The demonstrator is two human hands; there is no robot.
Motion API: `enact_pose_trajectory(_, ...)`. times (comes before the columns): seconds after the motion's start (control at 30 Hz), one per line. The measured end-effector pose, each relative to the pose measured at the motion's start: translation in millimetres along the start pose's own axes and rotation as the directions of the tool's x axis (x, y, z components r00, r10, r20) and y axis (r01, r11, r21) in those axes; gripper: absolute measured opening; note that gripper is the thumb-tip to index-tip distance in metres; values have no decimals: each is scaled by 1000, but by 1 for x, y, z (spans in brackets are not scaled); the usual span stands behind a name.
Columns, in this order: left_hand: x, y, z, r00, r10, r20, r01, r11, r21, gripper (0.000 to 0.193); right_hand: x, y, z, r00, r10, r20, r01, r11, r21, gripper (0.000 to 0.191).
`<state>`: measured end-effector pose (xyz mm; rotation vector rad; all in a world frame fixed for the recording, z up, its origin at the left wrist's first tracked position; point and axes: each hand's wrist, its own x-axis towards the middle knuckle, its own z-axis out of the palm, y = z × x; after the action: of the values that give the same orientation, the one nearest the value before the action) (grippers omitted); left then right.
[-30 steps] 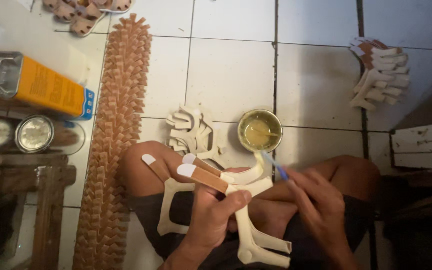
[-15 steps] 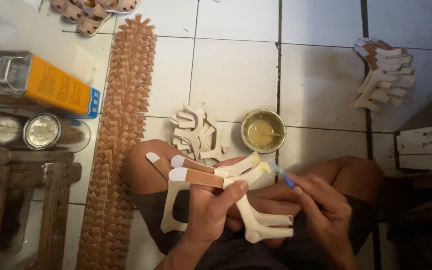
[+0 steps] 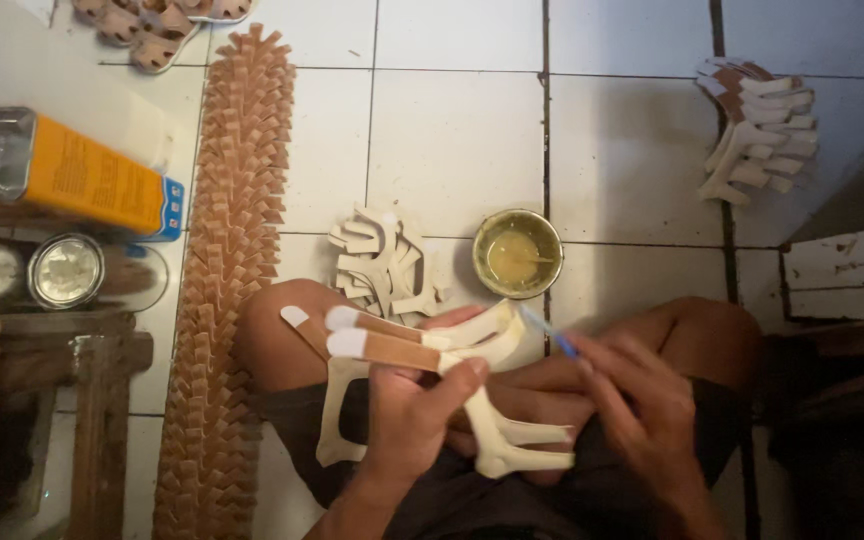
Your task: The person sits on the floor and applies glue with a toothbrush onto cut leather shoe components, dipping the brush into a bowl of glue and spreading it along the edges of each piece, then sets finished pieces aside and picks up the next component.
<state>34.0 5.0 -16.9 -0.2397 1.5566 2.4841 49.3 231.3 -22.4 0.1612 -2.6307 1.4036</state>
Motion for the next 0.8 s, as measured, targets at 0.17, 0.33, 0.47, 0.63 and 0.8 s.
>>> enact_pose_trajectory(0.17, 2, -2, -3, 999, 25, -32, -27, 996, -90, 51, 1, 46, 7, 941, 266, -207, -210, 943, 257, 26)
enact_pose_trajectory(0.33, 8, -11, 2, 994, 39, -104, -61, 976, -210, 56, -40, 72, 23, 972, 6, -236, -21, 998, -64, 25)
enact_pose_trajectory(0.47, 15, -23, 7, 972, 89, -217, -146, 954, -262, 54, -67, 75, 63, 897, 434, -84, -226, 614, 756, 30)
enact_pose_trajectory(0.63, 6, -35, 6, 994, 2, -105, -29, 965, -260, 51, -69, 68, 79, 906, 413, -91, -323, 814, 483, 8)
enact_pose_trajectory(0.8, -5, -28, -8, 982, -87, 167, 70, 992, 105, 36, -41, 49, 71, 879, 474, 50, -317, 502, 805, 38)
